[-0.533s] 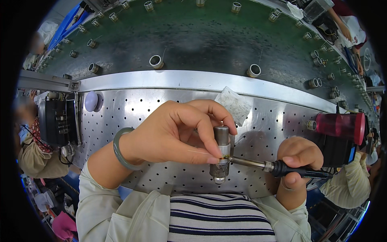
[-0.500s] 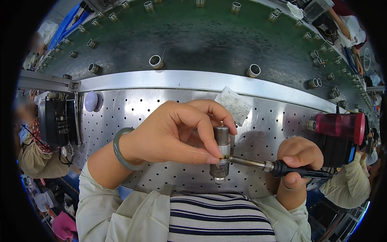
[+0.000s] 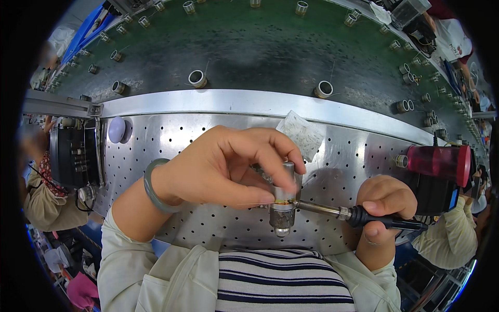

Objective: The person uses a soldering iron to apply heat to small cylindrical metal components held in a fixture. They repeatedly pick up components from a conveyor belt, solder them, and place them back on the belt. The person also cleans the soldering iron tip with a sponge.

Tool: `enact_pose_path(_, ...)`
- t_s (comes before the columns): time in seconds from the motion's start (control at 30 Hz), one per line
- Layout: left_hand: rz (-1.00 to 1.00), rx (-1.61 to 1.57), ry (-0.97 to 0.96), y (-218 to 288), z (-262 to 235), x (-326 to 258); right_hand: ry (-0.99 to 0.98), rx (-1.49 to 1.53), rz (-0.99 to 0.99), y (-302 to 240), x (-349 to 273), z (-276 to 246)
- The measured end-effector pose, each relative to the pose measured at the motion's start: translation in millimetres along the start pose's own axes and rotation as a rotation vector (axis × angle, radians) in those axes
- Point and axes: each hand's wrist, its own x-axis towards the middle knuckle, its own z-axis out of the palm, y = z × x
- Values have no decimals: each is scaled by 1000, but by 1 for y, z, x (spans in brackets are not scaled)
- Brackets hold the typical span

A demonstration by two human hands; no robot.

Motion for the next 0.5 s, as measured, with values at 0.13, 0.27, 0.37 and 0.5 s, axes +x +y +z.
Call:
enact_pose_path(0.13,-154,-103,31,6,4,3,-7,-31,-14,1,-1,-1)
enact_pose_path(0.27,-187,-107,54,9,6,5,-10,-34,-8,1,0,-1)
enact_pose_path(0.37,-223,-135,62,11,7,6,-15,-37,-2,-1,1,0)
enact_pose_path(0.5,-206,-71,61,16,12,7,-31,-54,-10,-2,3,0)
